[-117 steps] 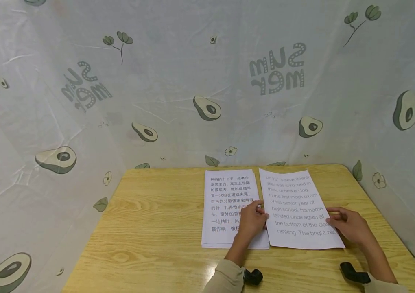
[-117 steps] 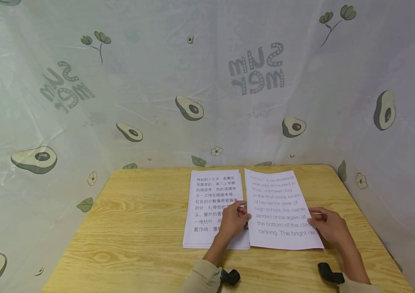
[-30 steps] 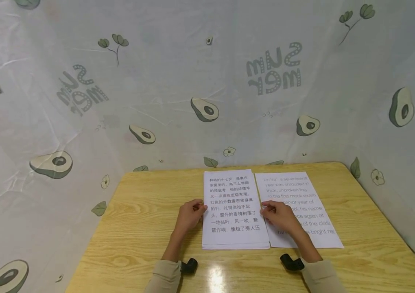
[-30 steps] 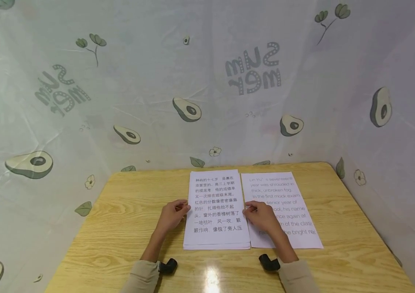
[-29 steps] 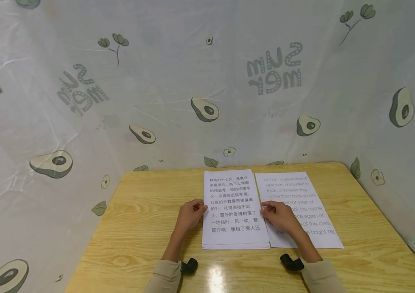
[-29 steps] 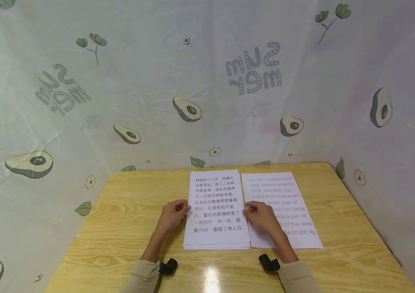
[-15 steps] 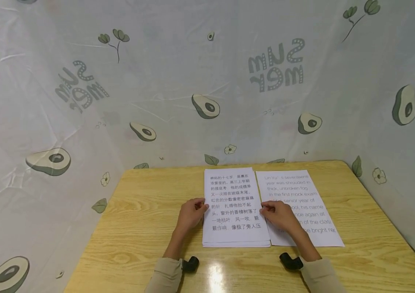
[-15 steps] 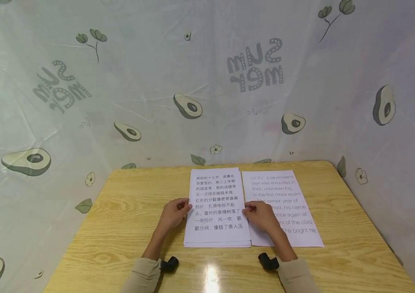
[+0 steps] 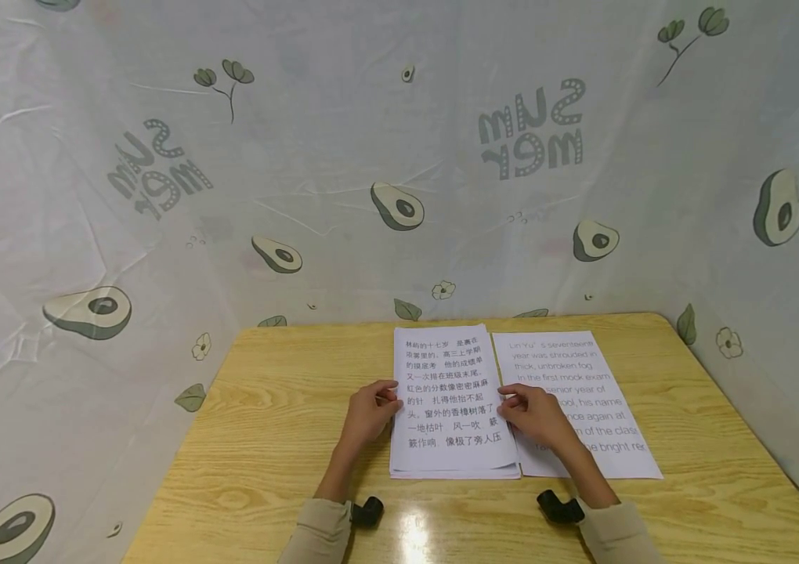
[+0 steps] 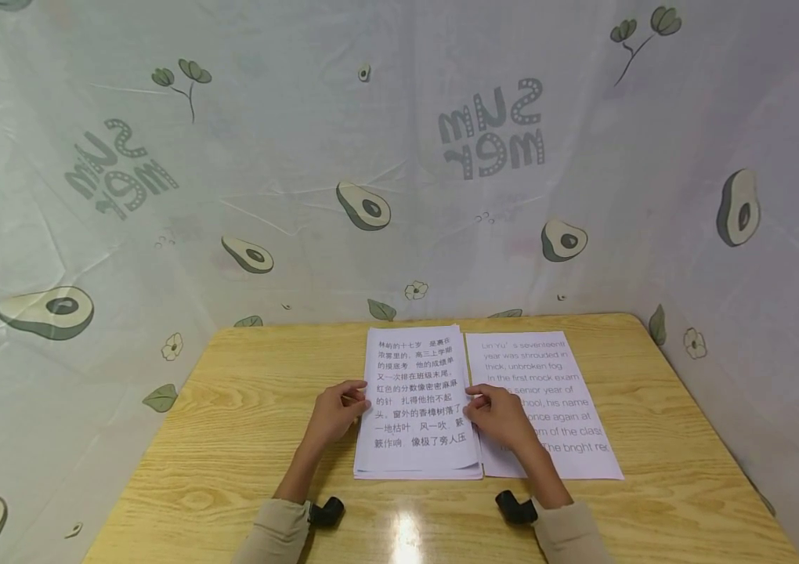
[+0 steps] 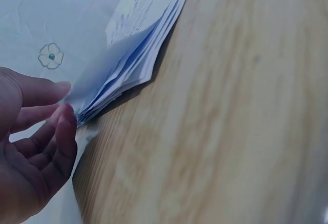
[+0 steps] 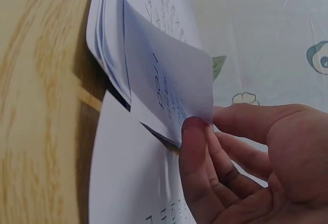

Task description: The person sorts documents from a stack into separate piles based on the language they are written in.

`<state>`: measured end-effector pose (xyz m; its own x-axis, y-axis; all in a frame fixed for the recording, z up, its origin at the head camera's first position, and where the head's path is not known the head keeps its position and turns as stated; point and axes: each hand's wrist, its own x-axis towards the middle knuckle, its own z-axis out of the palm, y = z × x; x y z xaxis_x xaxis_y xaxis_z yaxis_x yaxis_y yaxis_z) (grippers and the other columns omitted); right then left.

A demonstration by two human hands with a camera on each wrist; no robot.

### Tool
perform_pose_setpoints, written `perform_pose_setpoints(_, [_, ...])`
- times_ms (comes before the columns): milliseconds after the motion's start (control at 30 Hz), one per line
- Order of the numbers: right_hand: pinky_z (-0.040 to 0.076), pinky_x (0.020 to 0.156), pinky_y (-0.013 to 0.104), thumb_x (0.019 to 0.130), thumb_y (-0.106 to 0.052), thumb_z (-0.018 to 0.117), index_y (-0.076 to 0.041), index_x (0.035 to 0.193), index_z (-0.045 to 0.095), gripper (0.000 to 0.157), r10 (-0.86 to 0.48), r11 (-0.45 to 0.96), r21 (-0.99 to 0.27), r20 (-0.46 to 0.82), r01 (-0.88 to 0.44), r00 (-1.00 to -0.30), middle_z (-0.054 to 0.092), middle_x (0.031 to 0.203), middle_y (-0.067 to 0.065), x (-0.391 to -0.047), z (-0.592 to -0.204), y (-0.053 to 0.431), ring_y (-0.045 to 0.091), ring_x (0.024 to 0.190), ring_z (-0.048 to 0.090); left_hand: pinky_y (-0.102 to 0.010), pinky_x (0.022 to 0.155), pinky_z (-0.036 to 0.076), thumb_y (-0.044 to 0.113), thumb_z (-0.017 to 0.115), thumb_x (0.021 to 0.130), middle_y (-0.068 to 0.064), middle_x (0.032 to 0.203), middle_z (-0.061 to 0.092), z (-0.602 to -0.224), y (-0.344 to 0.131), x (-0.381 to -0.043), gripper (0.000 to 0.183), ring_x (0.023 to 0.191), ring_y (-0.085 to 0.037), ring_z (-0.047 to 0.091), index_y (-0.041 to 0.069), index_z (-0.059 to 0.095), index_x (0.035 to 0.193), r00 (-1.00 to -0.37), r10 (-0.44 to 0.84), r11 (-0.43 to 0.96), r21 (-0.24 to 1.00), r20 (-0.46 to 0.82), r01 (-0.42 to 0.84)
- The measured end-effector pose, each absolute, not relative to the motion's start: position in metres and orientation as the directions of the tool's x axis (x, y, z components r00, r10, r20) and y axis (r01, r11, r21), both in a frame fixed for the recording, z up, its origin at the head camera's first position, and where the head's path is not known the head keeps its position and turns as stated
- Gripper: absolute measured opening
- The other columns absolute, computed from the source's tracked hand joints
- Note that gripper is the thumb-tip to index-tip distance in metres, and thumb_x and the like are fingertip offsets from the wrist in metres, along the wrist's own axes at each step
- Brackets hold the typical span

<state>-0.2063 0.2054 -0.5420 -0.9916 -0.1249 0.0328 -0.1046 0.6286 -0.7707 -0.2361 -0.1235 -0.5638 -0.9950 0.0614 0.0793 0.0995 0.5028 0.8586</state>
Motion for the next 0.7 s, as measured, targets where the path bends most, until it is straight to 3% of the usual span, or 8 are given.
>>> perform_pose_setpoints(367, [0.056,0.062,0.027,0.099,-0.006,0.073,0.005,0.137,0.067,0.04,-0.107,0.559,-0.827,0.004,-0.063,-0.994,0.077,0.104,0.016,-0.2046,-0.5414,0.2069,0.016,0.071,0.072,-0.026,0.066,0.059,-0.001,0.076,0.094,-0.012,0.103,0.073,-0.5601,-0.122,-0.2352,0.038,0.084,-0.017,0.068,0.001,0.073,0.132,-0.996,0.016,0.448,0.89,0.09,0.087])
perform_pose_setpoints(700, [0.061,0.064,0.03,0.099,-0.007,0.073,0.004,0.142,0.064,0.045,-0.09,0.514,-0.857,-0.009,-0.038,-0.996,0.075,0.107,0.018,-0.2044,-0.538,0.2083,0.018,0.078,0.074,-0.022,0.065,0.058,0.0,0.076,0.094,-0.013,0.104,0.074,-0.5583,-0.1255,-0.2373,0.037,0.084,-0.016,0.068,0.003,0.074,0.131,-0.995,0.001,0.425,0.901,0.098,0.089])
